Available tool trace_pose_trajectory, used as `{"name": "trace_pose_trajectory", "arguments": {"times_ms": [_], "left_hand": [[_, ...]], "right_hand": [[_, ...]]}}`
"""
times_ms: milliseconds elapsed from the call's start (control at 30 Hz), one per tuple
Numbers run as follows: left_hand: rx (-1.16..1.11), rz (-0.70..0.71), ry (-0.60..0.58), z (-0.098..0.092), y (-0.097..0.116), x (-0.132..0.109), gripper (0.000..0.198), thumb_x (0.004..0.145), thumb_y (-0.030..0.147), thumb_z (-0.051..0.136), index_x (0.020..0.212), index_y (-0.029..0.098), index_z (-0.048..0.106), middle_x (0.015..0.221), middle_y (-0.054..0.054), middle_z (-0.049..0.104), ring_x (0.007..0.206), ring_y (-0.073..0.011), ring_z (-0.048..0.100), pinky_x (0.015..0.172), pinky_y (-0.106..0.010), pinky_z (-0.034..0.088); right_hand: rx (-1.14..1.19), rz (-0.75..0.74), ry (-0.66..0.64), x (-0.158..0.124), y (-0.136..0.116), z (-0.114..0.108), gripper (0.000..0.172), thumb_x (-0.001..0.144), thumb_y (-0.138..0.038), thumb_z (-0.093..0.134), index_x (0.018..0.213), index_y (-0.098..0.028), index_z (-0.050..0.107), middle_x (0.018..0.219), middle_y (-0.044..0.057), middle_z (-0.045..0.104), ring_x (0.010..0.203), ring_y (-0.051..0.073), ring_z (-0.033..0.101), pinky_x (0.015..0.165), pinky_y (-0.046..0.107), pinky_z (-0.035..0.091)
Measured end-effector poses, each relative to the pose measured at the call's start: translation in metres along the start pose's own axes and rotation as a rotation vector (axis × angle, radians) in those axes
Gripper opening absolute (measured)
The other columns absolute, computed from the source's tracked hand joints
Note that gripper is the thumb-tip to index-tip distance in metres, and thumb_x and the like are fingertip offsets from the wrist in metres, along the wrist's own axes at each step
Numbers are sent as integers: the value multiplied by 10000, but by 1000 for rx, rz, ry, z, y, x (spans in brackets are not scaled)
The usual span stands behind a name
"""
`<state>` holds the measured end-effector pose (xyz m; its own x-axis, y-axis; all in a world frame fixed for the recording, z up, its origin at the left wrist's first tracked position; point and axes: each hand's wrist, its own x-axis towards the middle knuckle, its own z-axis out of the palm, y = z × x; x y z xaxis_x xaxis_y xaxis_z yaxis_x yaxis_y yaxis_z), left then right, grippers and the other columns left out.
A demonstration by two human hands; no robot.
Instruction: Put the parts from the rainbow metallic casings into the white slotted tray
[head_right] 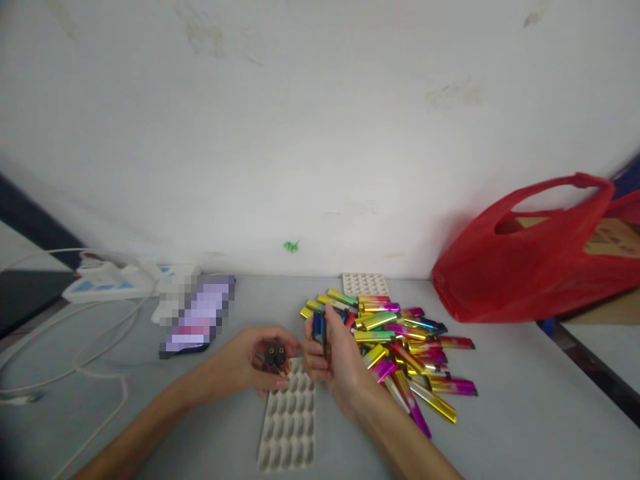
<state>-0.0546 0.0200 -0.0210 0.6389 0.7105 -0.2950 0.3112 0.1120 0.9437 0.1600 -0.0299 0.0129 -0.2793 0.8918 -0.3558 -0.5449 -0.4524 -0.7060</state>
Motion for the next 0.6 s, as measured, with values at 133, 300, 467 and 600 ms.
{"name": "trace_pose_trajectory", "arguments": {"times_ms": [133,300,467,600], "left_hand": [[-19,16,-31,1,6,-2,541,697,347,975,1150,163,745,849,-2,746,722,-175,664,622,-254,555],[-15,30,-58,1,11,-4,503,733,315,951,1186,177,783,933,-13,765,778,-182,683,683,-267,550],[42,38,-67,-1,13,-6,575,706,369,999,1210,205,778,928,-1,761,807,-207,701,687,-273,550],[51,48,-62,0,15,-8,690,622,386,1049,1229,217,768,991,8,760,776,-181,683,657,-248,531]], "right_hand": [[67,-48,-24,-2,2,6,576,772,-701,907,970,-214,673,656,-83,448,546,96,326,499,219,282],[174,-129,-77,2,5,5,423,853,-556,898,1033,-208,738,755,-34,538,677,141,467,706,269,485],[286,-115,-129,3,3,4,299,881,-459,860,1009,-228,721,816,-14,575,757,177,536,760,318,522],[320,-85,-143,4,0,3,267,870,-430,836,998,-232,709,811,-13,555,771,204,557,740,364,543]]}}
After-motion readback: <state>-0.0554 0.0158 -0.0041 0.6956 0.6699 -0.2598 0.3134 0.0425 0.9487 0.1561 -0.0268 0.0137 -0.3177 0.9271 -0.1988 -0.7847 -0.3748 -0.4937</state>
